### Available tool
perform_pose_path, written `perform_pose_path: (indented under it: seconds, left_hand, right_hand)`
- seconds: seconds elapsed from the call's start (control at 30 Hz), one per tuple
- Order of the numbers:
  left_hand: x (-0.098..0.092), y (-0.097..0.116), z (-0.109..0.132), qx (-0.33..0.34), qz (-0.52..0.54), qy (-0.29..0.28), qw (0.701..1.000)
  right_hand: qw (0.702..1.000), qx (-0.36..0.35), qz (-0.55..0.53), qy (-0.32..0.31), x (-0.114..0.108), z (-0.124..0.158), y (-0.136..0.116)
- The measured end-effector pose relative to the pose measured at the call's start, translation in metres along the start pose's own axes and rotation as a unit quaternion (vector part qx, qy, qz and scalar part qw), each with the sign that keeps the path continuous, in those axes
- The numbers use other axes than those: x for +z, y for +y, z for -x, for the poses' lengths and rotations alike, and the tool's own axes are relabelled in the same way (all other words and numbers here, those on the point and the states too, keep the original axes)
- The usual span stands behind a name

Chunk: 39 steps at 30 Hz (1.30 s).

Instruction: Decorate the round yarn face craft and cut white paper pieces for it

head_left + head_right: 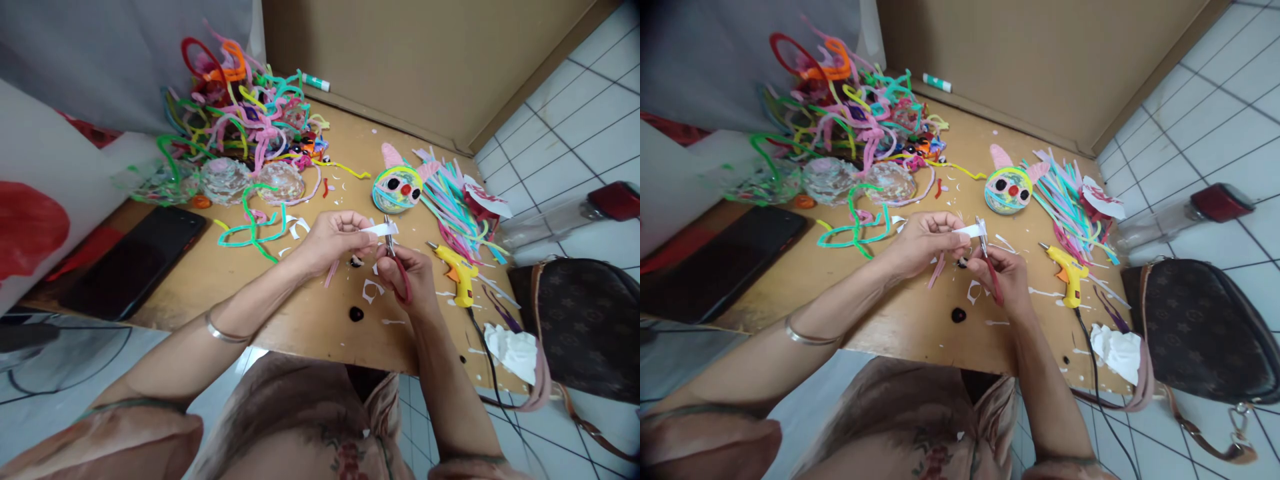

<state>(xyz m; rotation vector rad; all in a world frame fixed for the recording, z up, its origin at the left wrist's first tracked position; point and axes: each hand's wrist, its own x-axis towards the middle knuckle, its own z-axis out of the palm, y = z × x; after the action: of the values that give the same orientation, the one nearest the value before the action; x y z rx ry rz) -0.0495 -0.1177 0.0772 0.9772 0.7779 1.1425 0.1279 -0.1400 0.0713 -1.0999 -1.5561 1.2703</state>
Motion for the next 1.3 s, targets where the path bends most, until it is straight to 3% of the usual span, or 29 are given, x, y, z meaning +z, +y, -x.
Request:
perform_pose_path:
  seconds: [0.17, 0.37, 0.5, 0.8, 1.07, 1.3]
  left_hand:
    - [-0.002, 0.002, -0.002, 0.005, 0.002, 0.004, 1.0]
    - [-0.003, 0.005, -0.002, 0.005, 0.011, 0.011, 1.0]
    - [-0.002, 0.004, -0.002, -0.008, -0.005, 0.015, 1.0]
    - [0.002, -0.007, 0.001, -0.032, -0.039, -0.006, 0.999]
    - [0.0, -0.017, -0.004, -0.005, 0.044, -0.009, 0.999]
    - [0.002, -0.015, -0.002, -0.015, 0.038, -0.005, 0.999]
  right_hand:
    - [1.0, 0.01, 0.0, 0.0, -0.002, 0.0, 0.005]
    - [0.985, -0.013, -0.092, 0.148, -0.004, -0.006, 0.008]
    - [0.975, -0.034, -0.124, 0.181, -0.006, -0.011, 0.008]
    - [0.978, -0.009, -0.125, 0.164, -0.004, -0.008, 0.008]
    - [0.964, 0.051, -0.195, 0.171, 0.001, -0.007, 0.0]
    - [0.956, 0.065, -0.241, 0.153, 0.002, -0.007, 0.001]
